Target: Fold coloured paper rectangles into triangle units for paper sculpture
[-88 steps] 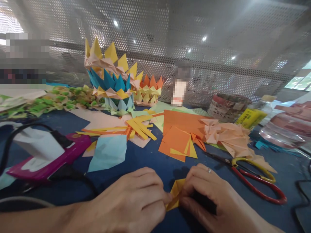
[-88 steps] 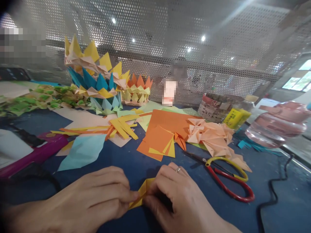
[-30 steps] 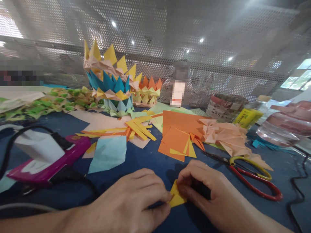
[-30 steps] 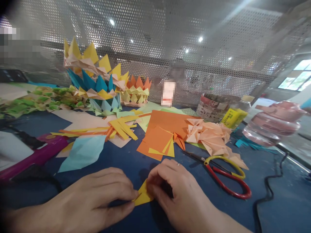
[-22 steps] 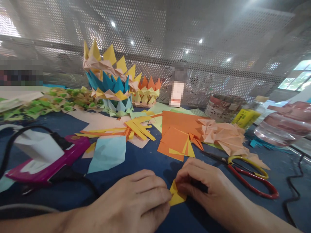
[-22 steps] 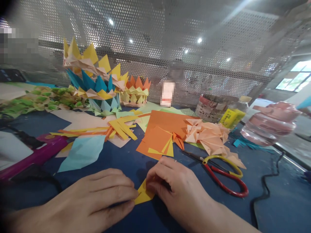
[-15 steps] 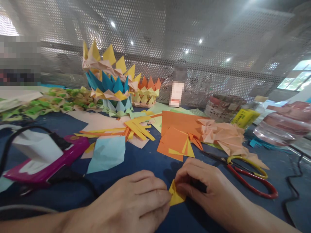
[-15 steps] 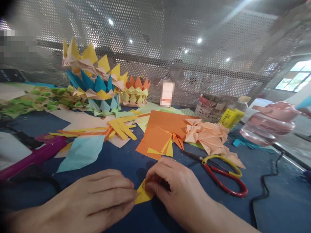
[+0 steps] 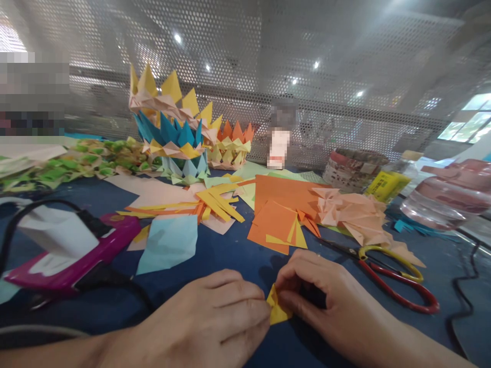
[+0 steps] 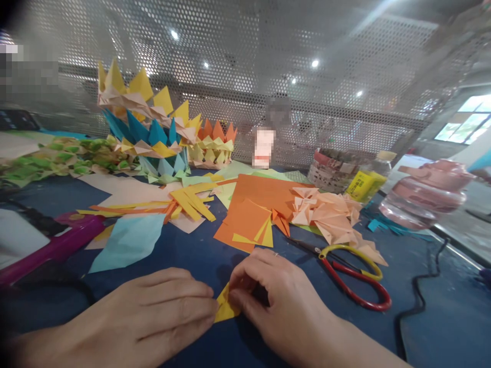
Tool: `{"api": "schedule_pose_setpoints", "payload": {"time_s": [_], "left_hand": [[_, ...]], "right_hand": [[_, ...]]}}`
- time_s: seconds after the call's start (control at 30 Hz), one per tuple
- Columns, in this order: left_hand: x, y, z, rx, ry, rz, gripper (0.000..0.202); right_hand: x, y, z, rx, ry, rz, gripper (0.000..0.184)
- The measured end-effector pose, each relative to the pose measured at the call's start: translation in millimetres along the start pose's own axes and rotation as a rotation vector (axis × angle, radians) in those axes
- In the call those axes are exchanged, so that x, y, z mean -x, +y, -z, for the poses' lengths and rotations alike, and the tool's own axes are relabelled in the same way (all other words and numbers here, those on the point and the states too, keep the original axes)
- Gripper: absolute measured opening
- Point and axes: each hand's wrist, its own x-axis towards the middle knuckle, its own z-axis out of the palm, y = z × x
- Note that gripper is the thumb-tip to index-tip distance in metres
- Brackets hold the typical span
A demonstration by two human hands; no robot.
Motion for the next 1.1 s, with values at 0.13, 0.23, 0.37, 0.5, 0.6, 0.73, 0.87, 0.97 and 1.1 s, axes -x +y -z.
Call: {"api": "schedule_pose_setpoints", "payload": {"time_s": [0.13,0.23,0.37,0.5,0.6,0.73,0.87,0.97,1.1], "left_hand": [[1,0,-1.0,0.003,0.001,-0.009,0.042],[1,0,-0.5,-0.003,-0.017,-0.015,0.042],[-1,-1,1.2,-0.006,-0.040,-0.002,0.043],[-1,1,-0.1,-0.012,0.007,0.030,0.042],[-2,3,-0.6,-0.011,0.032,0.045,0.043],[-2,5,-0.9,-0.013,0.027,0.060,0.039],[-2,2,-6.4,0.046,0.084,0.022,0.036],[-2,0,-8.3,0.111,0.045,0.090,0.036],[0,2,-2.6,0.091,0.034,0.033,0.040]], "right_hand": [[-2,-2,1,0.015,-0.015,-0.005,0.008],[-1,-4,-1,0.037,-0.013,-0.012,0.004],[1,-5,-5,0.089,0.024,-0.017,0.011],[1,-6,-9,0.114,0.028,-0.036,0.013],[0,-7,-9,0.100,0.029,-0.058,0.013],[1,-9,-10,0.087,0.045,-0.096,0.016],[0,-10,-11,0.080,0.058,-0.087,0.020],[0,-11,-10,0.073,0.055,-0.081,0.020],[1,-13,-8,0.069,0.050,-0.089,0.020]]}}
